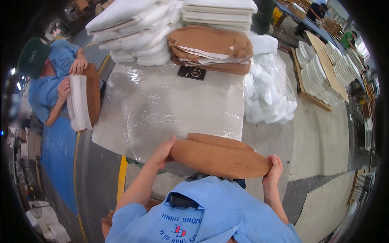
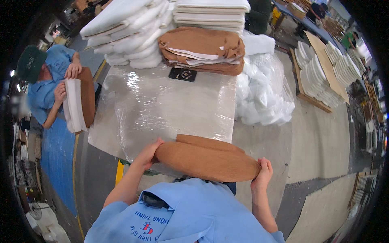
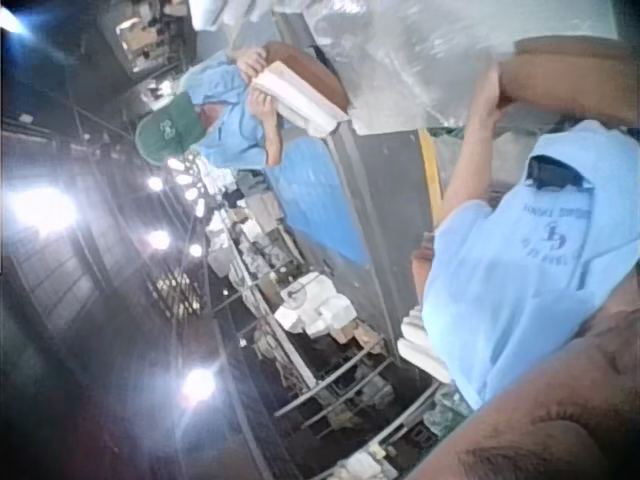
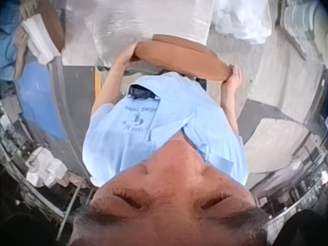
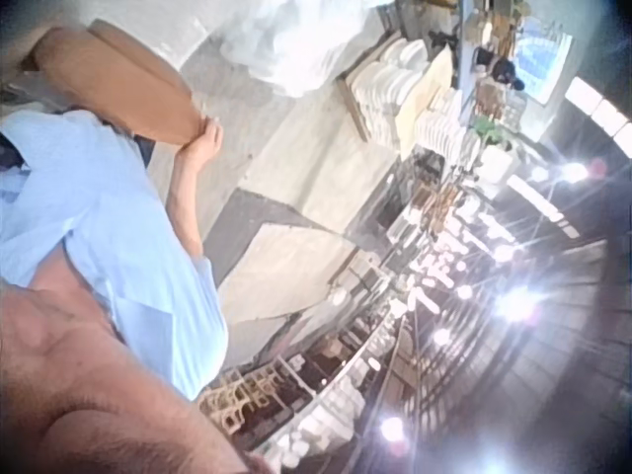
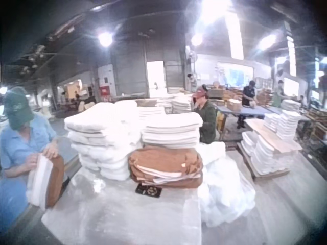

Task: The person inserts white foam inserts into brown fabric covers one at a time, then stacks the finished cushions on a nearby pile. The person repeats this process for multiple cushions.

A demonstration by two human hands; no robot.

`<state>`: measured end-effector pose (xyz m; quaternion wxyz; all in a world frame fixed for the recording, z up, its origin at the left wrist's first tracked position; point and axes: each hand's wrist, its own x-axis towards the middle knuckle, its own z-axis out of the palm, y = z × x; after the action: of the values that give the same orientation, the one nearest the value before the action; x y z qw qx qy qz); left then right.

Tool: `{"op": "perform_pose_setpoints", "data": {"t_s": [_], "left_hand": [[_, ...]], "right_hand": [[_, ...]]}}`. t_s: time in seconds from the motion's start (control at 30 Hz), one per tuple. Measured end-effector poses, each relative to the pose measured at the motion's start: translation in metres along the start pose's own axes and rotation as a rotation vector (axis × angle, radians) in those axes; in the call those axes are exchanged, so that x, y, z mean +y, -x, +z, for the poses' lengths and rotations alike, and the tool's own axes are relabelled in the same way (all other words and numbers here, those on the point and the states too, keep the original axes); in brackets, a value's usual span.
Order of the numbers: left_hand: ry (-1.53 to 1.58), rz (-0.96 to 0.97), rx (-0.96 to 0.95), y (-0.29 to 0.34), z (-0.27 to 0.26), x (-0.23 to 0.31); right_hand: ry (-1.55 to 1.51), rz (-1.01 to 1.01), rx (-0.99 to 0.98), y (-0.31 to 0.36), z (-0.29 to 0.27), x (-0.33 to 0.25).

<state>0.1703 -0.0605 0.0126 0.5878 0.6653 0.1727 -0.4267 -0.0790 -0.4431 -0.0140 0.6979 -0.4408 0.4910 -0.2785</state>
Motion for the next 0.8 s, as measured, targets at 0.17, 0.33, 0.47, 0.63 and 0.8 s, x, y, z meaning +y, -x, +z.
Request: {"op": "perform_pose_setpoints", "data": {"t_s": [0.17,0.33,0.47,0.63,0.8], "left_hand": [[-0.413,0.086,-0.048,0.035,0.001,-0.009],[-0.462,-0.127,-0.098,0.027,0.022,0.014],[-0.506,-0.144,-0.132,0.008,0.028,0.021],[-0.605,-0.193,-0.046,-0.036,0.000,-0.023],[-0.483,-0.376,0.006,-0.054,0.012,0.000]], "right_hand": [[0.452,0.263,-0.323,0.002,0.000,-0.034],[0.771,0.564,-0.574,-0.018,0.021,-0.068],[0.949,0.604,-0.658,-0.048,0.021,-0.050],[1.052,0.637,-0.657,-0.091,0.025,-0.005],[1.021,0.775,-0.648,-0.118,0.039,0.016]]}}
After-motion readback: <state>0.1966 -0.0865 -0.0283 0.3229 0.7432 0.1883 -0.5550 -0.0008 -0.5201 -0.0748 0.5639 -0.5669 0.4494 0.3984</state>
